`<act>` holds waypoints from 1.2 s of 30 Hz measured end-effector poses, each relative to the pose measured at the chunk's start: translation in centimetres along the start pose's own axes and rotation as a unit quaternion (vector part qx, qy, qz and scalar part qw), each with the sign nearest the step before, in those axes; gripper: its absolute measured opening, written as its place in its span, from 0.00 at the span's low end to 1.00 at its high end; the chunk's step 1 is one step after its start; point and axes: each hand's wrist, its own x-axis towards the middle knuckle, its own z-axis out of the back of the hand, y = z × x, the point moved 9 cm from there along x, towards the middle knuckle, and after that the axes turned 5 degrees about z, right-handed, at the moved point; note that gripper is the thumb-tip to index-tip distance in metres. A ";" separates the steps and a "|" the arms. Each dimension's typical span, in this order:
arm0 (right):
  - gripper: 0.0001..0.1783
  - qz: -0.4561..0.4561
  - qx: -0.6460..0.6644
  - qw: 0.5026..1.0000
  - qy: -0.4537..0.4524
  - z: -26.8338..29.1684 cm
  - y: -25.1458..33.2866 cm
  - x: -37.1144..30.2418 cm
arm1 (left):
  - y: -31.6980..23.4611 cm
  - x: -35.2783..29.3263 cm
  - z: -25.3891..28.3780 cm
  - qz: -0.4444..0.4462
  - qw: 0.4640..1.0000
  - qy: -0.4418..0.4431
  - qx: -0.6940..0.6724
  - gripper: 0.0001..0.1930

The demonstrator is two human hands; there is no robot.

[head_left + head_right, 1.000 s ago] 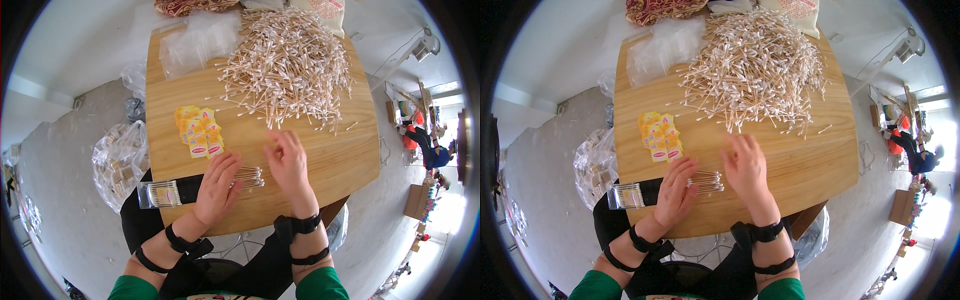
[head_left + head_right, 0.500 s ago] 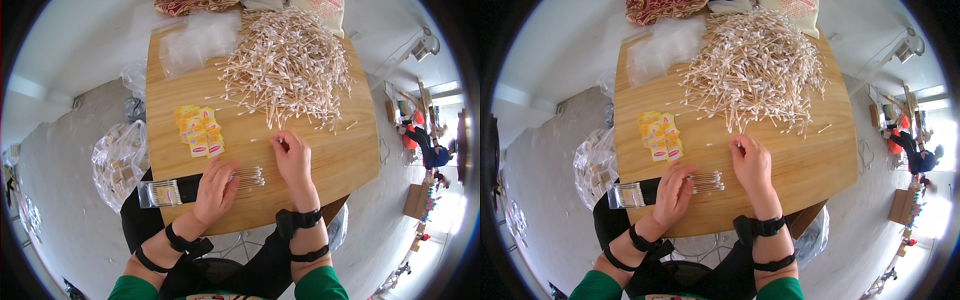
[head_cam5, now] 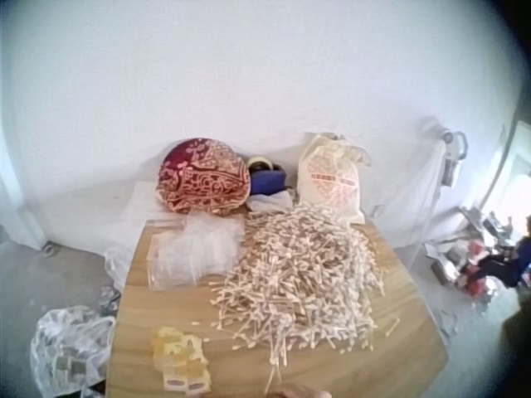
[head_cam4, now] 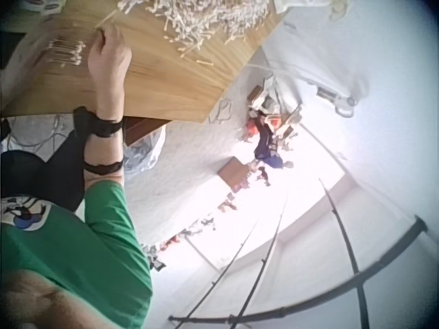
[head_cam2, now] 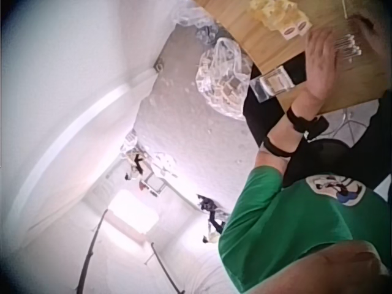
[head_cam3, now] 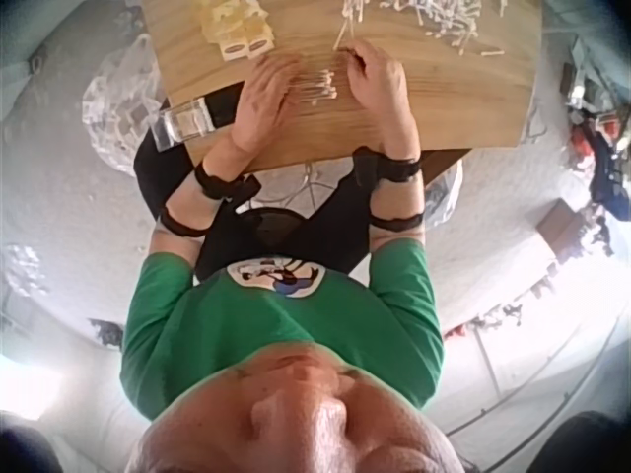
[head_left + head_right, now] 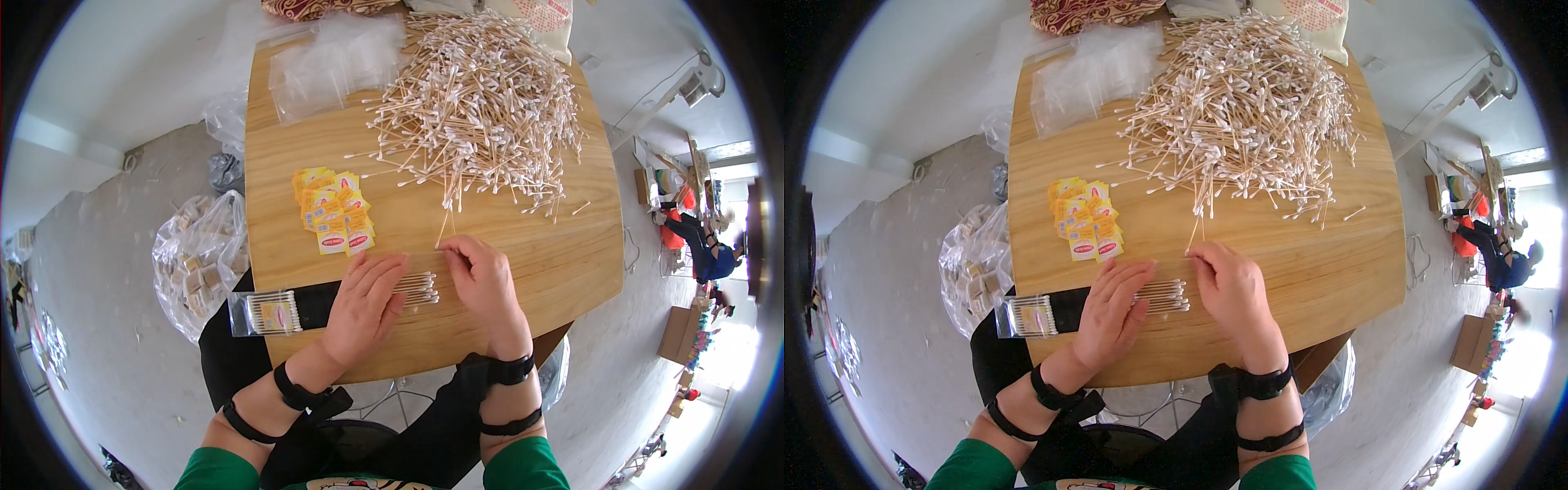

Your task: Counting cotton swabs and placing them into small individual plastic bags.

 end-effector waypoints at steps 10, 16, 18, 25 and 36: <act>0.07 -0.133 0.023 0.991 0.002 1.5 -2.7 -0.7 | 0.5 -0.1 0.7 0.017 0.999 -0.027 -0.009 0.21; 0.05 -0.108 -0.019 0.992 -0.056 2.7 -4.5 -1.3 | 0.2 0.1 0.4 0.009 1.000 -0.023 -0.010 0.21; 0.05 -0.115 -0.024 0.992 -0.053 2.2 -4.5 -1.0 | 0.1 0.2 0.6 0.014 1.000 -0.023 -0.014 0.20; 0.08 -0.059 -0.076 0.993 -0.066 -1.1 -1.1 1.3 | 0.4 0.1 0.7 0.013 0.999 -0.033 -0.022 0.20; 0.12 0.039 -0.152 0.985 -0.077 -3.1 1.7 2.9 | 1.6 -0.5 1.4 0.081 0.989 -0.067 -0.107 0.16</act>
